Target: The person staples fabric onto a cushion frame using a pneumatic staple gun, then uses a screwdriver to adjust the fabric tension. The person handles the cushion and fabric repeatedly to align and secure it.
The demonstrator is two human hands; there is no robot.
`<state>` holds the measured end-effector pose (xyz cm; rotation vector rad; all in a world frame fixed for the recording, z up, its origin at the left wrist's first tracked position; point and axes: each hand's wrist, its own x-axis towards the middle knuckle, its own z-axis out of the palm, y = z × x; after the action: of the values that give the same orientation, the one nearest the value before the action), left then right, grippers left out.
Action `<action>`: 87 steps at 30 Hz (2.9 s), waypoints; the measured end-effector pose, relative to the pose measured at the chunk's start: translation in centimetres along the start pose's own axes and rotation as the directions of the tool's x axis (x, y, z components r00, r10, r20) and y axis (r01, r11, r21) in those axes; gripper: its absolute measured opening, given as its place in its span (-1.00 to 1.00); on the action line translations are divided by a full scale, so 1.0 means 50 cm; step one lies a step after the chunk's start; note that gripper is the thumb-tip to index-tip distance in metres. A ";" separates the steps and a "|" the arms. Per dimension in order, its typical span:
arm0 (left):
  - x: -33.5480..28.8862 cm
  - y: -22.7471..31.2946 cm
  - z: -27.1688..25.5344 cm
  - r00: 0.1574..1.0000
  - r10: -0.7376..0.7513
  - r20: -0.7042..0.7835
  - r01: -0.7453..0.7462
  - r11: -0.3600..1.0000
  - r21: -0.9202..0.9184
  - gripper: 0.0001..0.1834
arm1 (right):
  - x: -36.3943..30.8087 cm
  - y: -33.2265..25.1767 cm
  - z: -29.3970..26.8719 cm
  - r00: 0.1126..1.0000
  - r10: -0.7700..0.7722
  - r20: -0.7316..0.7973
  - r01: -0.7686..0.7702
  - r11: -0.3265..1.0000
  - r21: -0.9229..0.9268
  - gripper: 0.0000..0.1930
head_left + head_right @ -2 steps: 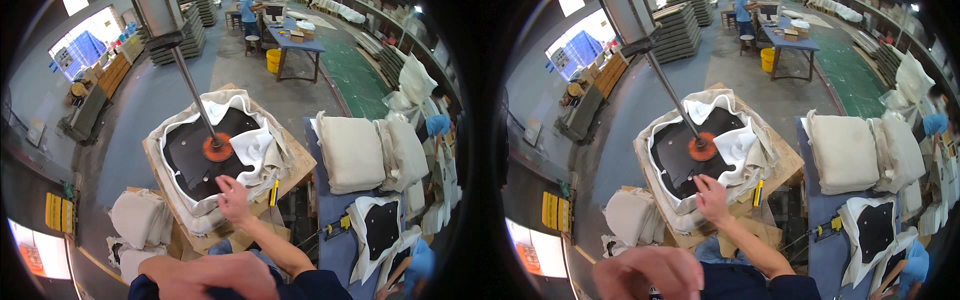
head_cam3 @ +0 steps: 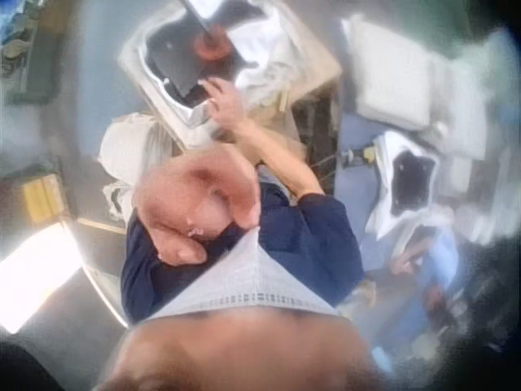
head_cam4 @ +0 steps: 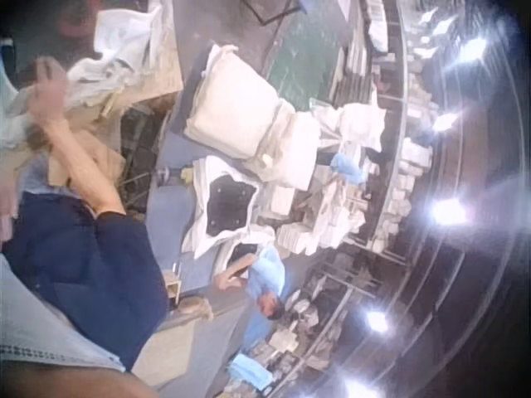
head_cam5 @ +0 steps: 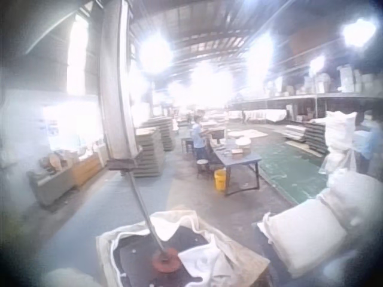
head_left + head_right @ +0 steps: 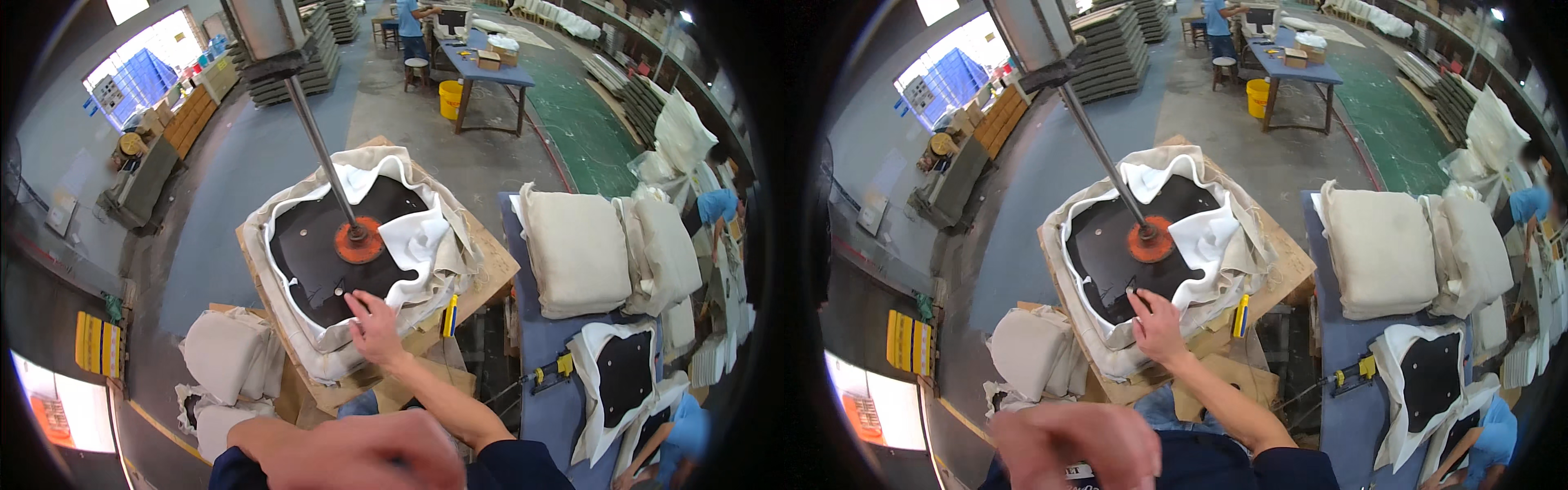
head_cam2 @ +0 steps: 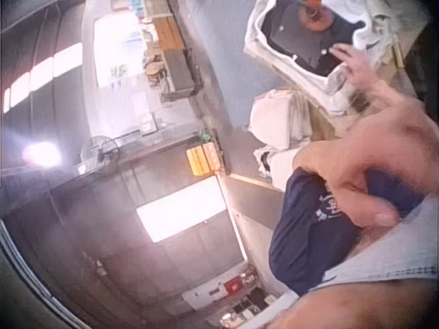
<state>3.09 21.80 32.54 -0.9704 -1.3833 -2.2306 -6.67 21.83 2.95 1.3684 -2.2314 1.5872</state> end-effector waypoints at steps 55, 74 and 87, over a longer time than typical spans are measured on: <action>-0.243 0.298 -0.270 0.929 0.256 0.266 -0.260 0.965 -0.018 -0.91 | 0.355 -0.876 -0.024 0.466 -0.507 0.725 0.708 0.705 0.037 -0.84; -0.207 0.360 -0.316 0.868 0.366 0.334 -0.391 0.920 0.007 -0.87 | 0.257 -0.674 -0.193 0.796 -0.603 0.050 0.481 0.681 0.552 -0.64; -0.202 0.374 -0.238 0.890 0.454 0.041 -0.450 0.862 0.232 -0.85 | 0.250 -0.705 -0.212 0.734 -0.664 0.139 0.512 0.677 0.529 -0.58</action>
<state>17.08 1.93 34.12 -1.0600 -1.2225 -1.6822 5.97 20.34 39.68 2.3311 -1.2565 1.7549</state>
